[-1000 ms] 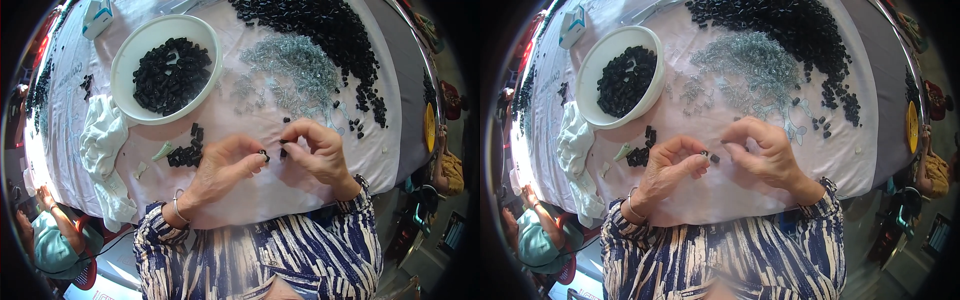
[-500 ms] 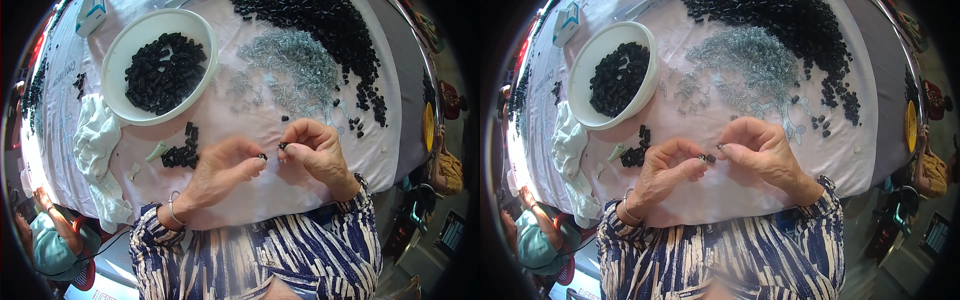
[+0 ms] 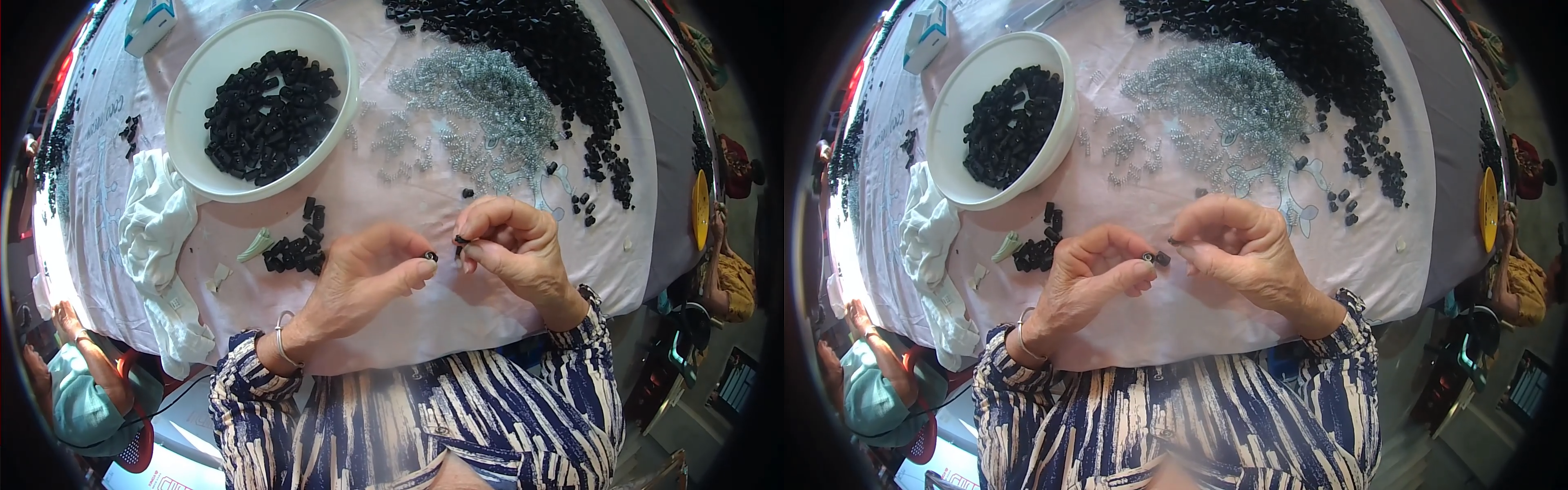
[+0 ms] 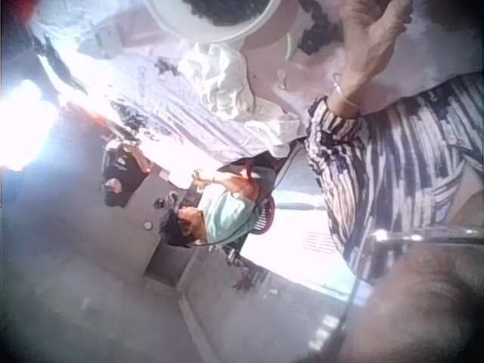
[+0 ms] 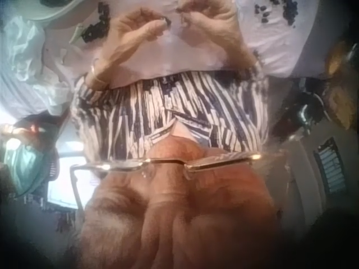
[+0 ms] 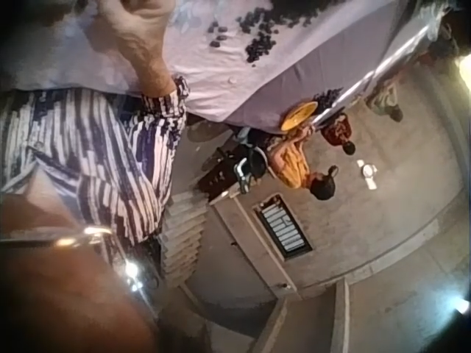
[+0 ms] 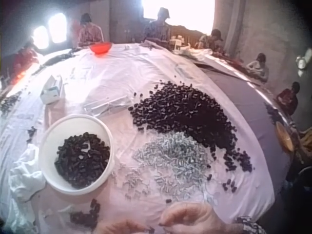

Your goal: The person assembles cord locks by inserting small springs into the plastic housings and pressing the inner pieces into the casings by hand.

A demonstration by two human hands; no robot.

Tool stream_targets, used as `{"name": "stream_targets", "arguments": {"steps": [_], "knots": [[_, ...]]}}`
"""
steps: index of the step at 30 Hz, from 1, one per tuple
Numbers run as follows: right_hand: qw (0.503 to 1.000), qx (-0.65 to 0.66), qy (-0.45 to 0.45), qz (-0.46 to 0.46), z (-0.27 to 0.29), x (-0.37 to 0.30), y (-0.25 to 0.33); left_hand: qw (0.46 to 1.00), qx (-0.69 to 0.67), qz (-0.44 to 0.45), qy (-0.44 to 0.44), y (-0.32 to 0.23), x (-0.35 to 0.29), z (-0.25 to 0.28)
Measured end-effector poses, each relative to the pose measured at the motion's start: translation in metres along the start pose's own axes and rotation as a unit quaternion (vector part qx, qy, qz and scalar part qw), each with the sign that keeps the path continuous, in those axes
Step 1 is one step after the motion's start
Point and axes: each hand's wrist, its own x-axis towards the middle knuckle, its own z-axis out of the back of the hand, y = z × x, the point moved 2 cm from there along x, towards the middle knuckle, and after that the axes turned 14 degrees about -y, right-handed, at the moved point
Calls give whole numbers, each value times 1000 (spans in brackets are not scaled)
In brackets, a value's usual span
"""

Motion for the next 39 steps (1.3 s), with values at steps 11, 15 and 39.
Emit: {"name": "stream_targets", "arguments": {"steps": [11, 15, 39], "knots": [[997, -49, 1, 60, -7, 0, -2, 1000, -3, -1, -8, 1, 0, -1], [928, -239, -17, 285, -10, -1, -4, 1000, -1, -17, -9, 0, 1, -3], [888, -270, -31, 371, -21, -3, 3, 999, 4, -37, -15, 3, 3, -4]]}}
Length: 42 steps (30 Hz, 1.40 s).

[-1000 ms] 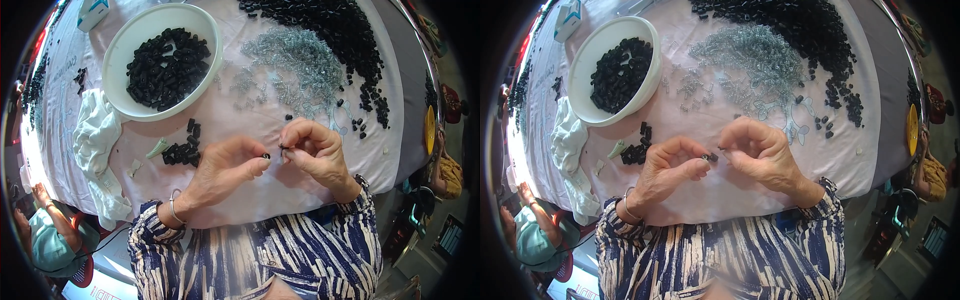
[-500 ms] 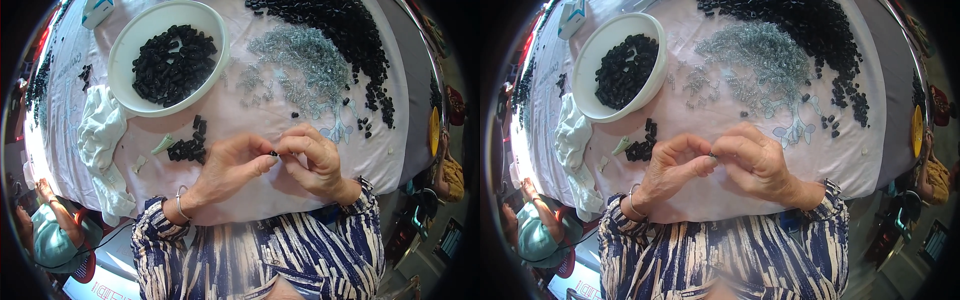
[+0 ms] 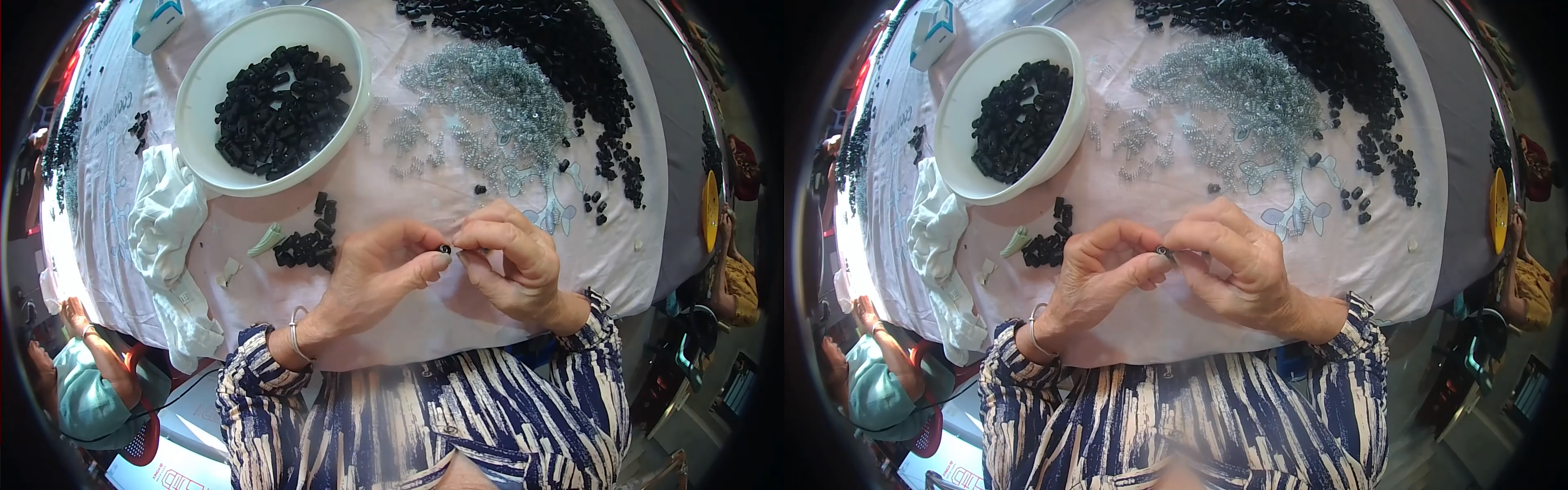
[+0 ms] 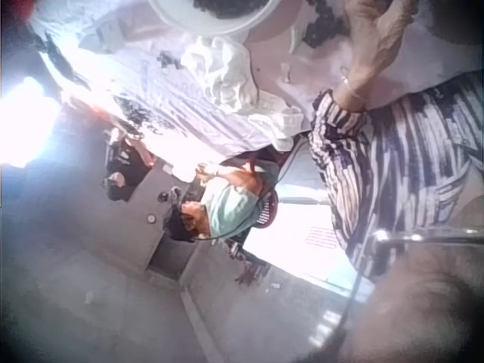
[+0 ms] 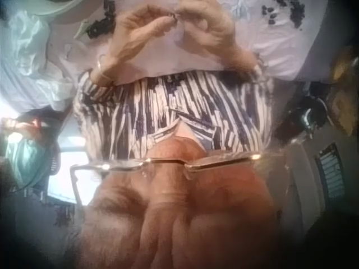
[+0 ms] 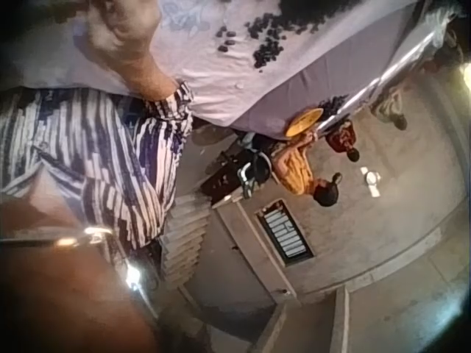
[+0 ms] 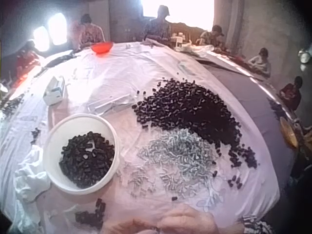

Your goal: The person assembles cord locks by inserting small springs into the plastic housings and pressing the inner pieces into the casings by hand.

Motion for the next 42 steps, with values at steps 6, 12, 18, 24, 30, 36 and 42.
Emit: {"name": "stream_targets", "arguments": {"steps": [6, 12, 18, 24, 30, 36, 42], "knots": [[999, 19, 26, -44, 1, -1, -3, 999, 19, -30, -3, 2, -1, 0], [998, 25, 45, -32, 1, -1, -2, 998, 37, -41, -15, 2, -1, 0], [999, -8, 37, -27, 1, -2, 3, 992, 80, -94, -22, 0, -2, -2], [998, -31, 49, 32, 2, -1, -2, 988, 92, -118, -38, 0, -3, -3], [993, -57, 78, 72, 3, 0, 1, 978, 115, -166, -47, 3, -2, -2], [991, -68, 97, 58, 3, 1, 2, 974, 115, -185, -56, 4, 1, -2], [993, -67, 93, 35, 2, 0, 2, 961, 142, -229, -60, 3, 0, -3]]}}
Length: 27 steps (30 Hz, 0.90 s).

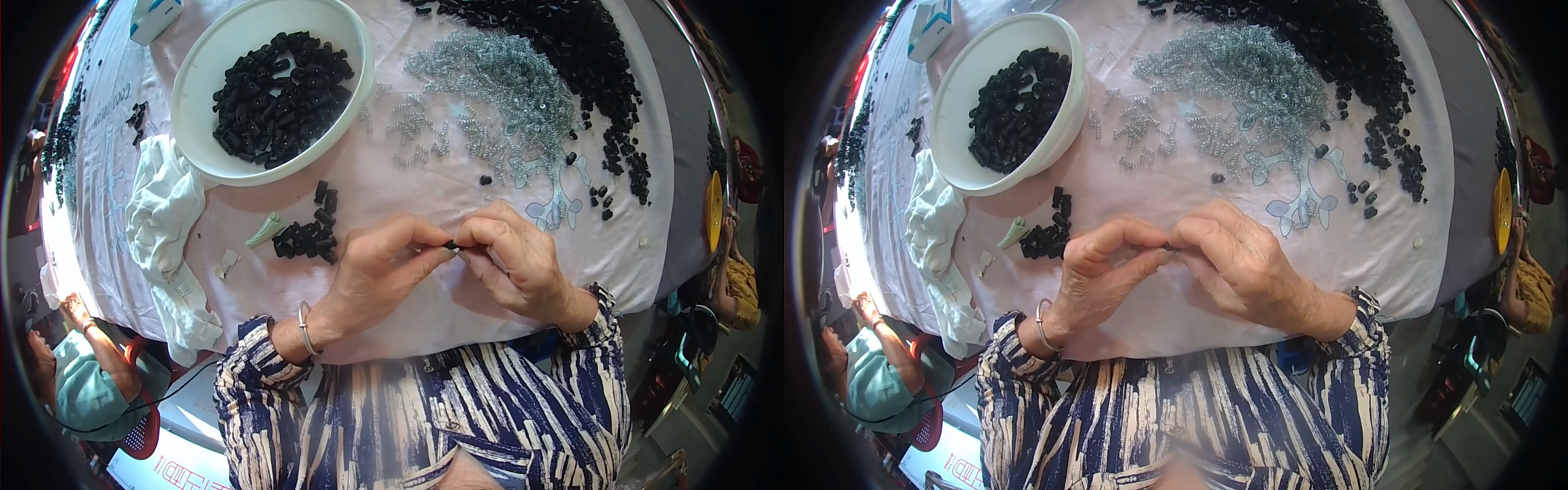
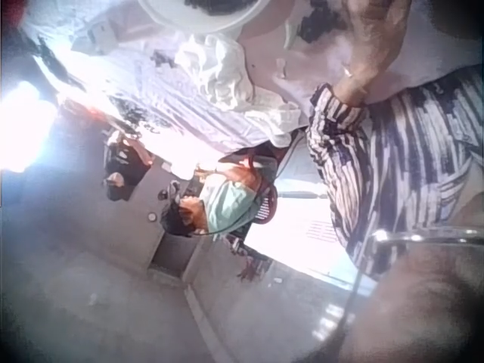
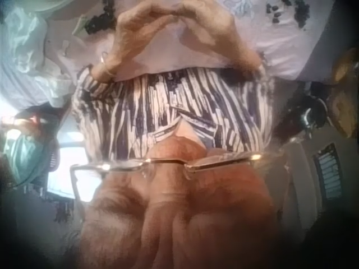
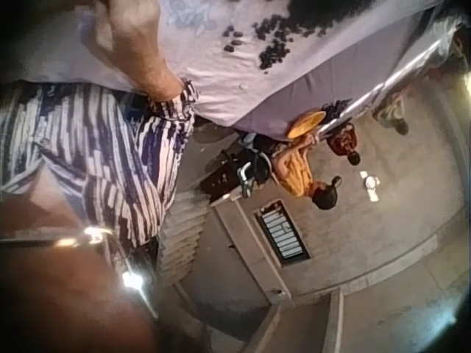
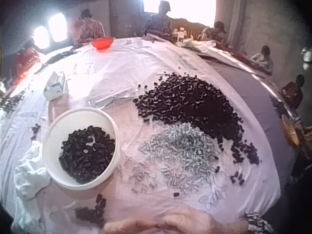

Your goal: The person assembles cord locks by inserting small springs into the plastic housings and pressing the inner pieces into the casings by hand.

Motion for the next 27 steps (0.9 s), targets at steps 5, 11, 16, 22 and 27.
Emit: {"name": "stream_targets", "arguments": {"steps": [5, 11, 16, 22, 27], "knots": [[998, 41, 6, -43, 3, -2, -6, 999, 4, -35, -2, 0, -1, -2], [998, 48, 4, -31, 4, 0, -6, 999, 7, -52, 6, 1, 2, -2], [998, 48, 32, -30, 6, 0, -7, 998, 9, -67, 9, 2, 1, -2], [995, 89, 29, -39, 8, 1, -8, 997, 8, -73, 17, 2, 4, -2], [997, 73, 28, -19, 8, 1, -8, 997, 11, -80, 18, 3, 4, -2]]}}
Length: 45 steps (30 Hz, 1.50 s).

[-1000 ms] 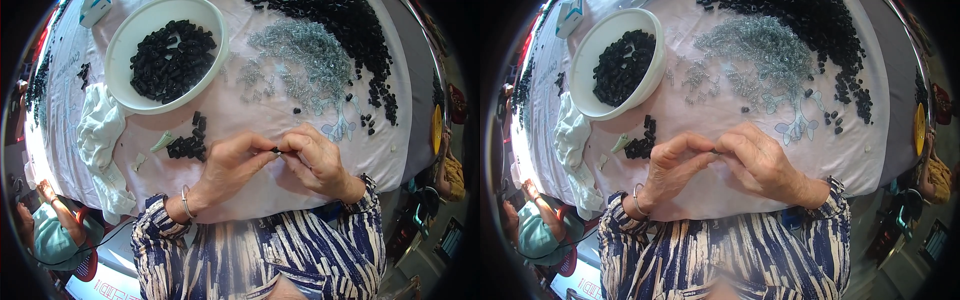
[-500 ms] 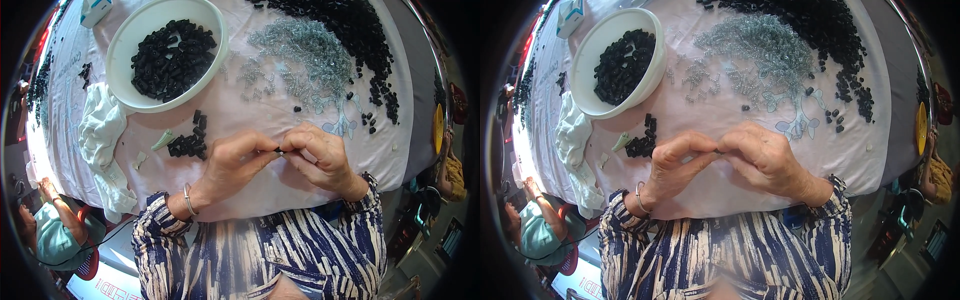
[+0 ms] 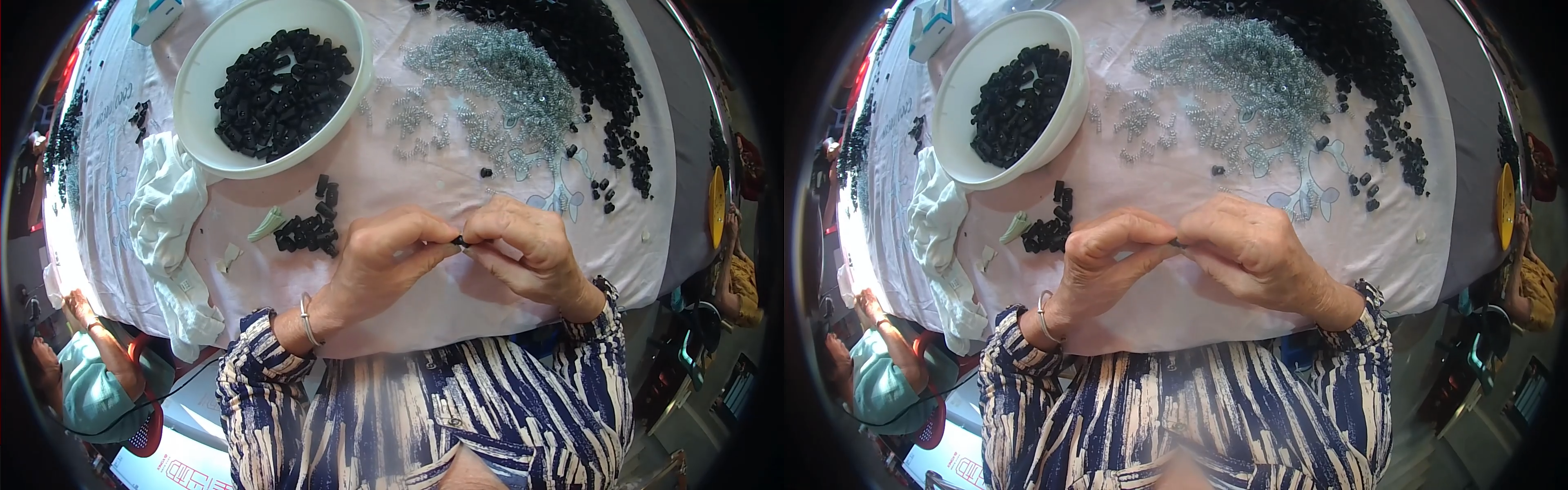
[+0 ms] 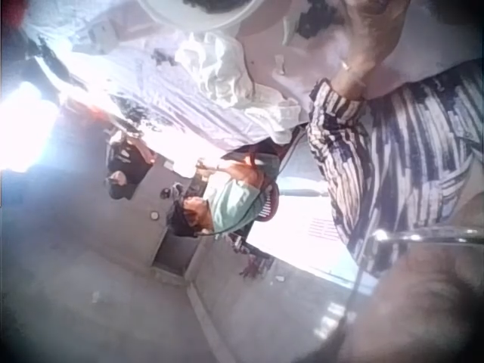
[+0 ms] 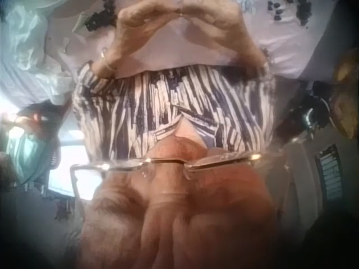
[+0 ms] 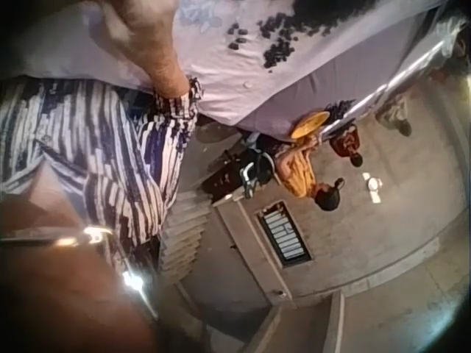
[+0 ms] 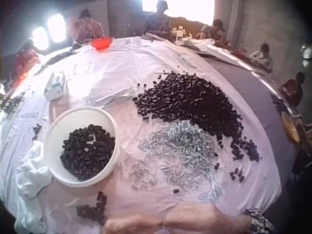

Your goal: The person assembles cord locks by inserting small springs into the plastic housings and pressing the inner pieces into the casings by hand.

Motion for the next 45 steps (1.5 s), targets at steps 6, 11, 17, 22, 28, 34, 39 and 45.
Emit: {"name": "stream_targets", "arguments": {"steps": [6, 11, 17, 22, 28, 34, 39, 45], "knots": [[998, -46, 36, -17, 1, 1, 4, 1000, -2, -17, -10, 1, -1, -1], [997, -28, 58, -52, 2, 2, 2, 1000, -1, -7, 0, 1, -2, -1], [995, -12, 58, -74, 3, 2, 2, 1000, -9, 19, 15, 0, -1, 0], [993, 3, 71, -91, 5, 3, 4, 999, -19, 43, 27, 0, -3, -1], [991, 27, 70, -107, 6, 1, 3, 998, -34, 31, 52, -5, 2, 0], [995, 42, 37, -87, 2, 1, 1, 998, -22, 60, 25, -7, 2, 1], [984, -84, -89, 129, -10, -1, 9, 955, -172, 241, 2, -4, 2, 3], [970, -122, -119, 174, -17, 2, 16, 914, -255, 315, 5, -6, 1, 3]]}}
